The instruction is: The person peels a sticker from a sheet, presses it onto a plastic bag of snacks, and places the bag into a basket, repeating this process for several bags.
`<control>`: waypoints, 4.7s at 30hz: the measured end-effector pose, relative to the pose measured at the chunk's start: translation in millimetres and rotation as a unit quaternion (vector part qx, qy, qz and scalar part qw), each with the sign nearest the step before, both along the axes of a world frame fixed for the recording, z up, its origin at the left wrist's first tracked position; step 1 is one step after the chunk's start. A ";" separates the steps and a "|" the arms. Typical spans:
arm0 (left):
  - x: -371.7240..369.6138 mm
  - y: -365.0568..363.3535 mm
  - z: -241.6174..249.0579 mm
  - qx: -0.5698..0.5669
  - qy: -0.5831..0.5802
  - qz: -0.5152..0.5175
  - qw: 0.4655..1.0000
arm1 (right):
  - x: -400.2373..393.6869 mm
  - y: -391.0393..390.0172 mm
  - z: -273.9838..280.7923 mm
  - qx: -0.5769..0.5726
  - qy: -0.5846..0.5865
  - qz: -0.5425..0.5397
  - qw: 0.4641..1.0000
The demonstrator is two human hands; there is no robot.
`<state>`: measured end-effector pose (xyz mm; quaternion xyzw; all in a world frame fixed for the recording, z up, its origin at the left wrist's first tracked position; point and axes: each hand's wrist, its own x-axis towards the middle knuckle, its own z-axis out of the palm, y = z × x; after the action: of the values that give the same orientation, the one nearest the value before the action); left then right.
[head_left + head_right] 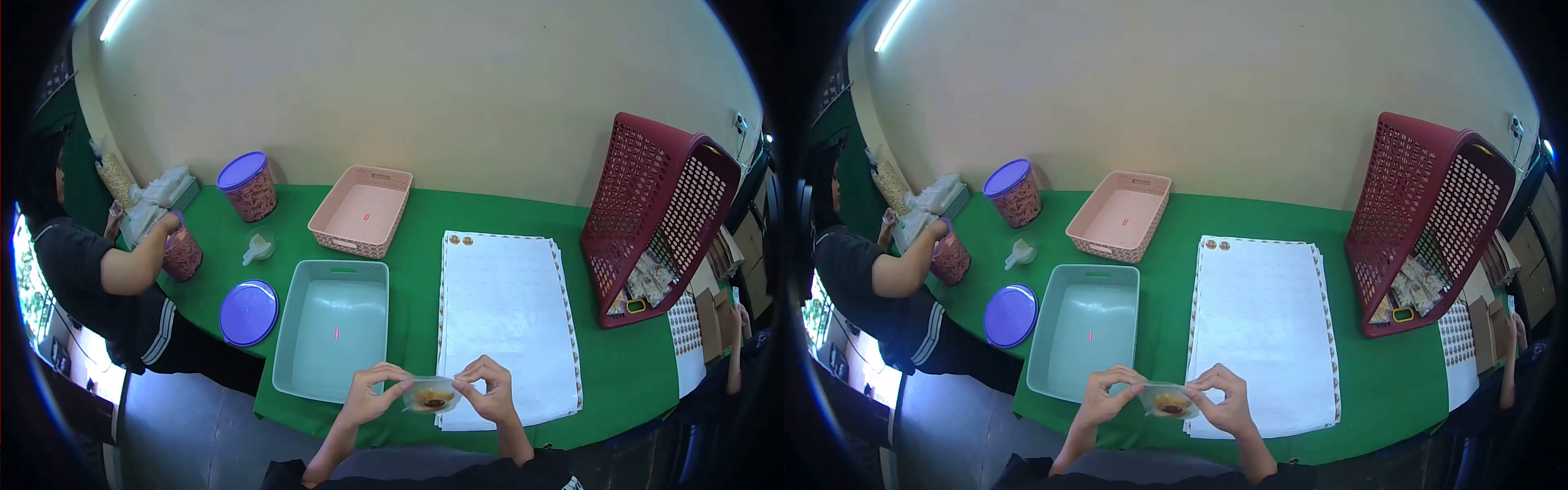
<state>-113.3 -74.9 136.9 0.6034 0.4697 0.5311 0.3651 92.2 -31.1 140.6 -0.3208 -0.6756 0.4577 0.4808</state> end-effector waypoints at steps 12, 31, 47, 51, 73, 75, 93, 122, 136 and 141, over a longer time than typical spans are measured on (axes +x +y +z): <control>27.2 -2.4 15.3 0.007 0.019 -0.062 0.998 | -32.2 -22.5 11.3 0.057 0.041 -0.030 0.997; 35.5 -9.5 12.8 -0.027 -0.007 -0.076 0.997 | -20.5 -12.0 19.0 0.026 0.004 -0.171 0.985; 24.0 -8.0 16.6 0.047 0.046 -0.049 0.997 | 16.7 -4.0 37.3 0.129 -0.165 0.086 0.974; 20.1 -8.5 19.0 0.079 0.053 -0.032 0.995 | 29.0 -7.1 38.0 0.116 -0.176 0.070 0.975; 32.2 4.5 13.4 -0.007 -0.063 -0.051 0.997 | -14.6 -2.3 11.6 -0.003 0.019 0.050 0.999; 27.9 5.7 12.5 0.016 -0.025 -0.037 0.999 | -17.1 4.3 7.9 0.117 -0.049 -0.093 0.988; 34.5 13.6 -4.2 -0.148 -0.127 0.026 0.980 | -42.8 24.3 8.3 -0.147 0.212 -0.052 0.965; 30.7 43.5 -12.9 -0.023 -0.042 0.162 0.986 | -72.5 12.4 -4.2 -0.059 -0.035 -0.094 0.993; 3.8 24.2 6.6 -0.049 -0.117 0.042 0.991 | -34.0 15.2 -1.8 -0.127 0.102 -0.142 0.976; 24.6 -0.3 25.6 -0.049 -0.087 -0.129 0.987 | -44.0 -17.1 5.5 0.096 -0.001 0.011 0.995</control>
<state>-88.7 -75.2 162.5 0.5921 0.3799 0.5059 0.4991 48.2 -48.2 146.2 -0.2657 -0.7204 0.3959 0.5036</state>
